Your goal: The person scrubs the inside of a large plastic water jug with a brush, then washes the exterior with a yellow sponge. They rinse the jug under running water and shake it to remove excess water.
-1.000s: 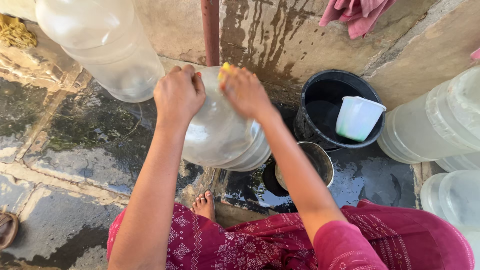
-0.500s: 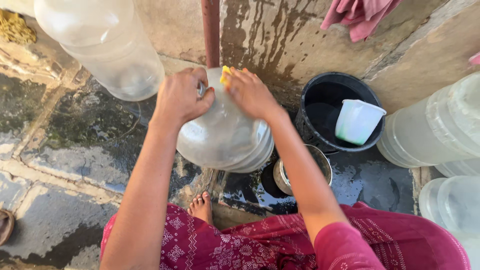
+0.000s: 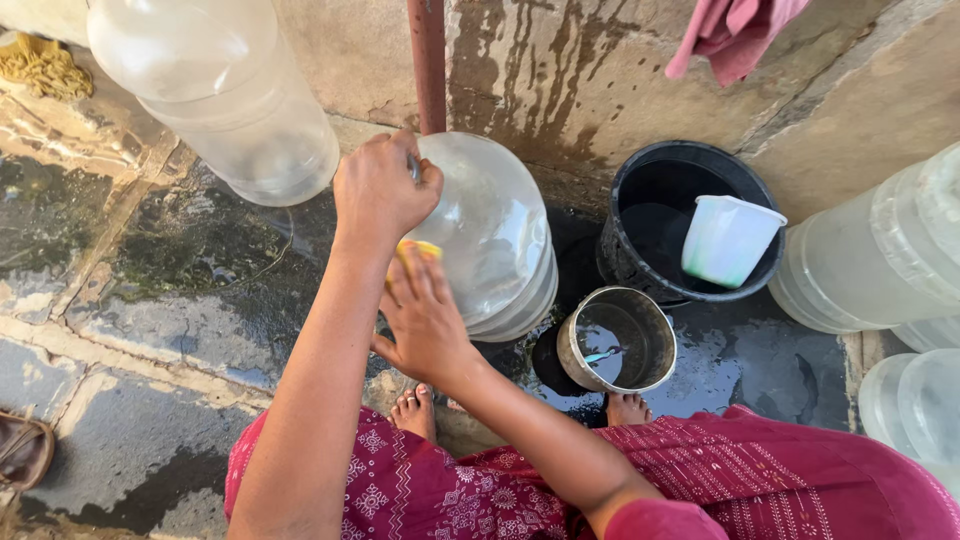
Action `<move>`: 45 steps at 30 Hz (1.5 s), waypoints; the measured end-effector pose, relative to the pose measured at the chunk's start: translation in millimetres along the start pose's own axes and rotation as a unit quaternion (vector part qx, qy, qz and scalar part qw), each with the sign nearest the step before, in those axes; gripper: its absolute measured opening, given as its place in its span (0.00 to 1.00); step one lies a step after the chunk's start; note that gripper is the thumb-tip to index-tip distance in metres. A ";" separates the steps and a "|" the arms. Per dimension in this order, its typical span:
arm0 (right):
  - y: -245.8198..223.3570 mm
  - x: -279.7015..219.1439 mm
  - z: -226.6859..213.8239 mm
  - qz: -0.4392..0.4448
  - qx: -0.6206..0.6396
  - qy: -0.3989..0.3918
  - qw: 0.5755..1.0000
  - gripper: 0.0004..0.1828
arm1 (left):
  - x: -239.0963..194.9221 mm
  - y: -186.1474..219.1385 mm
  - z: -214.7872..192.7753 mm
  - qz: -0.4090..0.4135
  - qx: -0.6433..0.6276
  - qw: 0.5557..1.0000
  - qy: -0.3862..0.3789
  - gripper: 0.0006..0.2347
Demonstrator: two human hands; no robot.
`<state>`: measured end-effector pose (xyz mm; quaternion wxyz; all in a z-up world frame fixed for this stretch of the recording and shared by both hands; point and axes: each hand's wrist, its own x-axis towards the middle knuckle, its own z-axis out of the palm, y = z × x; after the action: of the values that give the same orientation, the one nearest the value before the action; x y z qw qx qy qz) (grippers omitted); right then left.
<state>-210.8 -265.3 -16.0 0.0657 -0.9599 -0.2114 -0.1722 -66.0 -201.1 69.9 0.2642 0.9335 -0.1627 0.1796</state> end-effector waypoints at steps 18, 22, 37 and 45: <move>208.1 -12.6 165.7 0.321 0.448 0.097 0.829 0.51 | -5.8 -97.9 -36.9 -0.023 -0.041 0.999 0.014 0.08; 221.0 -83.8 222.6 0.448 0.332 0.056 0.828 0.49 | -7.4 -119.3 -43.4 -0.031 -0.038 0.999 -0.012 0.08; 89.7 -37.2 125.8 0.236 0.298 0.246 0.892 0.42 | -2.9 -121.8 -42.8 -0.099 0.018 0.994 -0.041 0.07; 190.1 -88.7 206.5 0.508 0.405 0.168 0.741 0.38 | -0.5 -132.5 -35.3 -0.125 0.038 0.991 0.000 0.08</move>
<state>-142.4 -429.7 -250.4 0.5603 -0.7634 0.2726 -0.1703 -22.5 -74.5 40.2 0.2488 0.9560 -0.0378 0.1509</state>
